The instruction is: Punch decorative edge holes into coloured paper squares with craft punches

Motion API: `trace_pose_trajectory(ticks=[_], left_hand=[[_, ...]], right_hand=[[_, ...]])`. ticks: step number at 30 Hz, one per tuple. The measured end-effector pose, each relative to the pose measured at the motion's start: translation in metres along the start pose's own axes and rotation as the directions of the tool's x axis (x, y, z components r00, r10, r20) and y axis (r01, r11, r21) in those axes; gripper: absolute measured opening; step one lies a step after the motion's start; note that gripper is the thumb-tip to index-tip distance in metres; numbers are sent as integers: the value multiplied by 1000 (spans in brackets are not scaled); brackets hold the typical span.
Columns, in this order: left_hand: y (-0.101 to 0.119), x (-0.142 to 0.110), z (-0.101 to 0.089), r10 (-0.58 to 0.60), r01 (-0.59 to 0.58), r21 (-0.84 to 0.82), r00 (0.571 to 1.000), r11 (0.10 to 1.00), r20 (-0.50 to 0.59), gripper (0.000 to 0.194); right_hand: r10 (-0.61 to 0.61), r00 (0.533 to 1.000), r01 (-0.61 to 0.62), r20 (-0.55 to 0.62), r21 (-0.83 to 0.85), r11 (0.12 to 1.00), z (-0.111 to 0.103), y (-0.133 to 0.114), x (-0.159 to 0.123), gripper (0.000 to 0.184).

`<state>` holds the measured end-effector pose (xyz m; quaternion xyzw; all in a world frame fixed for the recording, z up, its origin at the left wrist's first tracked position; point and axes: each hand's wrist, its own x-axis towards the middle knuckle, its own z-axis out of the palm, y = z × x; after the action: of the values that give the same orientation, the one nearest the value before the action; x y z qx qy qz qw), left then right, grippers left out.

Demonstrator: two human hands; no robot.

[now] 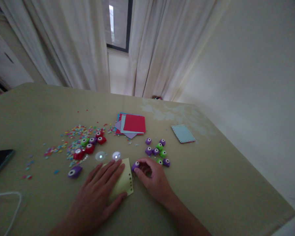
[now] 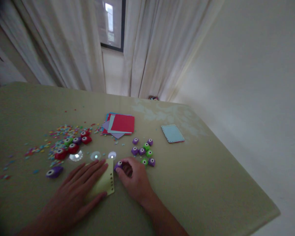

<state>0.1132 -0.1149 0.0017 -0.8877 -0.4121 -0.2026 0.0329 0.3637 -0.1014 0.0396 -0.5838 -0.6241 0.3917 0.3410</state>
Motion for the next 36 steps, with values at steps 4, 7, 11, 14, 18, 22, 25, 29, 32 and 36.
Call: trace_pose_trajectory(ticks=[4,7,11,14,18,22,25,29,32,36], left_hand=[[0,0,-2,-4,4,-9,1000,1000,-1,75],[1,1,-3,-4,4,-6,1000,1000,10,76],[1,1,-4,-4,4,3,1000,1000,21,75],[2,1,-5,5,-5,10,1000,1000,26,76],[2,1,-7,16,-16,0,999,1000,41,80],[4,1,-9,41,-40,-13,997,999,58,81],[5,0,-10,31,-31,-6,998,1000,47,82],[3,0,-8,42,-41,-16,997,999,63,79],[3,0,-7,41,-40,-11,996,999,80,78],[3,0,-8,40,-40,2,996,999,80,77]], right_hand=[[-21,1000,21,6,4,1000,2,2,-1,18],[-16,1000,16,0,12,1000,2,4,-3,17],[-15,1000,15,17,19,1000,1,2,-4,18],[-41,998,41,42,7,999,0,0,-5,21],[-105,991,109,81,-54,993,0,0,-5,21],[-125,988,134,89,-106,985,-1,1,-3,21],[-126,983,135,135,-59,989,-4,1,-3,24],[-170,974,173,148,-8,985,-8,1,-1,26],[-216,963,215,162,26,976,-10,2,0,26],[-209,961,209,184,19,978,-11,1,0,28]])
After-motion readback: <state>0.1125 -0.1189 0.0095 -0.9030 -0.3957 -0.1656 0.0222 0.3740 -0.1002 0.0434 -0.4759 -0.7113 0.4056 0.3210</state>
